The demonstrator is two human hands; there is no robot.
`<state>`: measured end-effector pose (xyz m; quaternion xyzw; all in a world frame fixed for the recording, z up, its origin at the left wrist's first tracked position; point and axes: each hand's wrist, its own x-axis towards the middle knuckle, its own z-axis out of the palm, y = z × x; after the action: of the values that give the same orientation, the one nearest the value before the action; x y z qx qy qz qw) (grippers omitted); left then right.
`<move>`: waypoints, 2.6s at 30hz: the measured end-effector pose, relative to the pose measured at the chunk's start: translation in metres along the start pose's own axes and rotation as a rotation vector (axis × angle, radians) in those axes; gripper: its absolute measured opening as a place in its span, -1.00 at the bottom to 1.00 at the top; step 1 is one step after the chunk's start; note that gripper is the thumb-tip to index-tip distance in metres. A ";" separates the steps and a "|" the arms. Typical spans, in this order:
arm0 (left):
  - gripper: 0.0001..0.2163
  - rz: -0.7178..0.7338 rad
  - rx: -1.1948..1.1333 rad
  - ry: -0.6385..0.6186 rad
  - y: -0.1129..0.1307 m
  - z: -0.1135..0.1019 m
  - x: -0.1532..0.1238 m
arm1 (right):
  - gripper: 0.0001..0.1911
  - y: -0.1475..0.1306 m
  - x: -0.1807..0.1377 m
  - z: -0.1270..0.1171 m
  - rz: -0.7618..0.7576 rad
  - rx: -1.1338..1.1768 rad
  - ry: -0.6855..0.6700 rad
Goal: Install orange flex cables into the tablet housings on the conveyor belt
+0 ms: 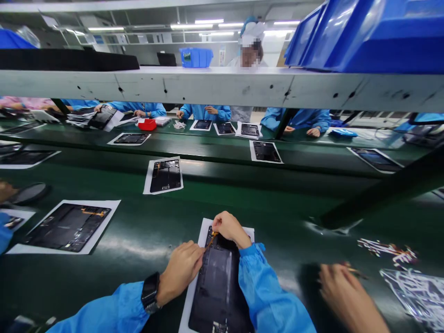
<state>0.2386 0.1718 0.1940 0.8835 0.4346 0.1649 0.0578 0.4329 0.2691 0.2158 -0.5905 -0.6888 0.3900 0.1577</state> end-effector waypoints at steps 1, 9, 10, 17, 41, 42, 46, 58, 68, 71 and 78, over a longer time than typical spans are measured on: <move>-0.86 0.035 0.025 0.035 0.000 0.002 0.000 | -0.92 0.001 0.003 0.001 0.013 -0.019 -0.005; -0.84 0.202 0.006 0.188 0.004 0.002 0.000 | -0.87 0.002 0.015 -0.003 0.107 -0.160 -0.078; -0.83 0.207 -0.009 0.189 0.003 0.003 0.000 | -0.84 0.001 0.016 -0.004 0.126 -0.192 -0.081; -0.80 0.264 -0.090 0.076 -0.005 0.006 -0.001 | -0.75 -0.006 0.010 -0.009 0.146 -0.385 -0.059; -0.83 0.288 -0.115 0.240 -0.005 0.005 -0.001 | -0.74 0.013 -0.016 0.001 -0.099 -0.369 0.051; -0.83 0.290 -0.108 0.259 -0.005 0.006 -0.001 | -0.74 0.012 -0.017 0.002 -0.103 -0.379 0.063; -0.81 0.354 -0.090 0.274 -0.005 0.010 -0.001 | -0.71 0.009 -0.020 0.002 -0.106 -0.433 0.090; -0.77 0.457 -0.066 0.124 -0.005 0.004 -0.001 | -0.64 0.014 -0.018 -0.004 -0.103 -0.438 0.035; -0.80 0.466 -0.049 0.090 -0.006 0.005 -0.002 | -0.64 0.013 -0.019 -0.006 -0.098 -0.423 0.036; -0.81 0.461 -0.044 0.086 -0.006 0.005 -0.003 | -0.64 0.013 -0.018 -0.006 -0.093 -0.436 0.032; -0.80 0.452 -0.045 0.060 -0.006 0.006 -0.003 | -0.66 0.011 -0.018 -0.007 -0.084 -0.428 0.024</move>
<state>0.2341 0.1733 0.1865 0.9517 0.2232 0.2094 0.0259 0.4497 0.2543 0.2167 -0.5858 -0.7779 0.2210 0.0531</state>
